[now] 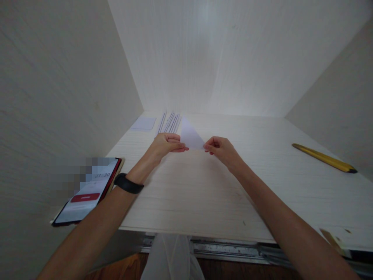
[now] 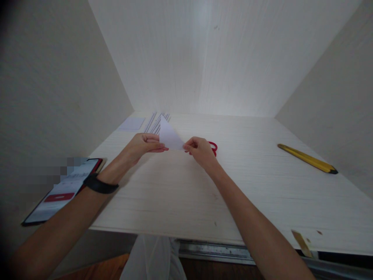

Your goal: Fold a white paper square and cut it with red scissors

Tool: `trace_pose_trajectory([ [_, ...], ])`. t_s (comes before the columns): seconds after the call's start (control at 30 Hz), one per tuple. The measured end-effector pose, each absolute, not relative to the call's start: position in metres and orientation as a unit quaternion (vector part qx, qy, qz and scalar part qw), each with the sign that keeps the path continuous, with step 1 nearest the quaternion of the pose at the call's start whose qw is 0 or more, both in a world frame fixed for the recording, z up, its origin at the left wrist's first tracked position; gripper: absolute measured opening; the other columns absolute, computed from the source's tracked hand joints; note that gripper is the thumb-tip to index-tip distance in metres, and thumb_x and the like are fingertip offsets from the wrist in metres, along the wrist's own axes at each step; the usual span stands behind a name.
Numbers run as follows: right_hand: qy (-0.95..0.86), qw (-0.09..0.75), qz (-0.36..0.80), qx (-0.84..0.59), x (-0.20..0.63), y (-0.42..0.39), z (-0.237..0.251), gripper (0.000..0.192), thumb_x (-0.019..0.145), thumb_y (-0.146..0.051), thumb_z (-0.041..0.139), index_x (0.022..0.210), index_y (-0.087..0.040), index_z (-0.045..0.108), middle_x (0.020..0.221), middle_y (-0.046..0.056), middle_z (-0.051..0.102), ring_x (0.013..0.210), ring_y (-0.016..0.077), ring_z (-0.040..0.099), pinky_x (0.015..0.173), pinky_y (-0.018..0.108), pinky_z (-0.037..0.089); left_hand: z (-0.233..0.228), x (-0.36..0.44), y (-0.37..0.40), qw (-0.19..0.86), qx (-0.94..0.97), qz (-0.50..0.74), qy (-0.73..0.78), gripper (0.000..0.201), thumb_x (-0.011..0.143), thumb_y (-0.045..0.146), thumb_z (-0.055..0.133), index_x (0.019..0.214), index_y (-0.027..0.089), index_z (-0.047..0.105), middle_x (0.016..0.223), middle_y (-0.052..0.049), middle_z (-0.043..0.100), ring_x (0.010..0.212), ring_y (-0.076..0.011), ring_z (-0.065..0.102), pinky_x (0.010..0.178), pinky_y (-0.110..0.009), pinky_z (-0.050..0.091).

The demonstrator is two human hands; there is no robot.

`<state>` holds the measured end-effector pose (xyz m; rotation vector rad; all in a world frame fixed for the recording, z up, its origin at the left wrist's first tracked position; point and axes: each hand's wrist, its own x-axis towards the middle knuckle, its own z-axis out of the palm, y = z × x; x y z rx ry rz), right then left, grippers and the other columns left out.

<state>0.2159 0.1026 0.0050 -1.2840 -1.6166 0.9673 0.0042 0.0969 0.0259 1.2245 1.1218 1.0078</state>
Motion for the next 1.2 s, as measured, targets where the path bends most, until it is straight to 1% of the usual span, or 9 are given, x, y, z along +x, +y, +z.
trace_pose_trajectory([
  [0.33, -0.615, 0.403, 0.465, -0.493, 0.219, 0.105, 0.004, 0.016, 0.065, -0.03, 0.069, 0.066, -0.016, 0.062, 0.059, -0.001, 0.06, 0.053, 0.0082, 0.051, 0.055, 0.023, 0.043, 0.023, 0.001, 0.1, 0.552, 0.519, 0.44, 0.482, 0.024, 0.058, 0.021, 0.082, 0.075, 0.011, 0.068, 0.075, -0.005, 0.072, 0.077, -0.0182, 0.071, 0.089, -0.033, 0.056],
  [0.47, -0.607, 0.415, 0.462, -0.495, 0.222, 0.103, 0.009, 0.022, 0.074, -0.036, 0.063, 0.067, -0.015, 0.062, 0.061, 0.001, 0.06, 0.053, 0.0089, 0.053, 0.057, 0.024, 0.046, 0.025, 0.001, 0.099, 0.557, 0.521, 0.444, 0.47, 0.021, 0.06, 0.022, 0.08, 0.072, 0.012, 0.066, 0.077, -0.004, 0.07, 0.077, -0.0157, 0.07, 0.09, -0.03, 0.055],
  [0.53, -0.616, 0.445, 0.436, -0.482, 0.222, 0.102, 0.011, 0.024, 0.081, -0.037, 0.055, 0.073, -0.015, 0.063, 0.066, 0.003, 0.063, 0.059, 0.0109, 0.057, 0.061, 0.025, 0.048, 0.027, 0.001, 0.098, 0.561, 0.527, 0.437, 0.464, 0.021, 0.061, 0.024, 0.079, 0.073, 0.011, 0.067, 0.079, -0.004, 0.07, 0.076, -0.0146, 0.069, 0.09, -0.029, 0.055],
  [0.63, -0.677, 0.481, 0.325, -0.453, 0.22, 0.099, 0.013, 0.017, 0.083, -0.026, 0.053, 0.095, -0.018, 0.064, 0.081, 0.004, 0.065, 0.075, 0.0135, 0.061, 0.066, 0.025, 0.049, 0.028, 0.001, 0.097, 0.597, 0.538, 0.398, 0.441, 0.021, 0.064, 0.025, 0.078, 0.076, 0.012, 0.068, 0.079, -0.003, 0.07, 0.075, -0.0132, 0.068, 0.086, -0.026, 0.055],
  [0.73, -0.762, 0.467, 0.212, -0.396, 0.216, 0.093, 0.014, 0.031, 0.081, -0.015, 0.054, 0.111, -0.021, 0.06, 0.103, 0.007, 0.06, 0.084, 0.0142, 0.058, 0.069, 0.026, 0.05, 0.028, 0.002, 0.096, 0.65, 0.542, 0.333, 0.415, 0.021, 0.066, 0.022, 0.076, 0.083, 0.013, 0.069, 0.081, -0.004, 0.071, 0.072, -0.0125, 0.068, 0.077, -0.024, 0.056],
  [0.87, -0.82, 0.434, 0.108, -0.358, 0.213, 0.09, 0.012, 0.022, 0.086, -0.011, 0.048, 0.095, -0.02, 0.066, 0.098, 0.007, 0.054, 0.086, 0.0161, 0.054, 0.074, 0.03, 0.047, 0.027, 0.004, 0.092, 0.679, 0.548, 0.287, 0.394, 0.033, 0.069, 0.021, 0.073, 0.101, 0.014, 0.066, 0.087, -0.008, 0.072, 0.072, -0.0141, 0.069, 0.072, -0.024, 0.055],
  [1.0, -0.806, 0.445, 0.065, -0.386, 0.215, 0.091, 0.012, 0.008, 0.086, -0.019, 0.057, 0.082, -0.02, 0.064, 0.094, 0.006, 0.054, 0.079, 0.0154, 0.051, 0.068, 0.028, 0.043, 0.026, 0.005, 0.088, 0.662, 0.575, 0.284, 0.388, 0.033, 0.076, 0.027, 0.068, 0.105, 0.013, 0.063, 0.079, -0.008, 0.072, 0.072, -0.0167, 0.069, 0.073, -0.029, 0.055],
  [1.13, -0.8, 0.417, 0.1, -0.418, 0.214, 0.094, 0.015, 0.018, 0.087, -0.021, 0.055, 0.069, -0.018, 0.057, 0.075, 0.002, 0.052, 0.066, 0.0131, 0.047, 0.063, 0.027, 0.037, 0.024, 0.008, 0.092, 0.612, 0.598, 0.336, 0.393, 0.032, 0.074, 0.034, 0.069, 0.098, 0.013, 0.065, 0.097, -0.01, 0.071, 0.086, -0.0187, 0.068, 0.08, -0.03, 0.054],
  [1.2, -0.798, 0.395, 0.12, -0.44, 0.213, 0.095, 0.015, 0.024, 0.086, -0.021, 0.053, 0.063, -0.018, 0.05, 0.068, 0.0, 0.049, 0.062, 0.0125, 0.045, 0.062, 0.027, 0.035, 0.024, 0.009, 0.095, 0.589, 0.585, 0.395, 0.395, 0.031, 0.074, 0.041, 0.068, 0.09, 0.014, 0.067, 0.098, -0.008, 0.07, 0.089, -0.018, 0.066, 0.083, -0.03, 0.053],
])
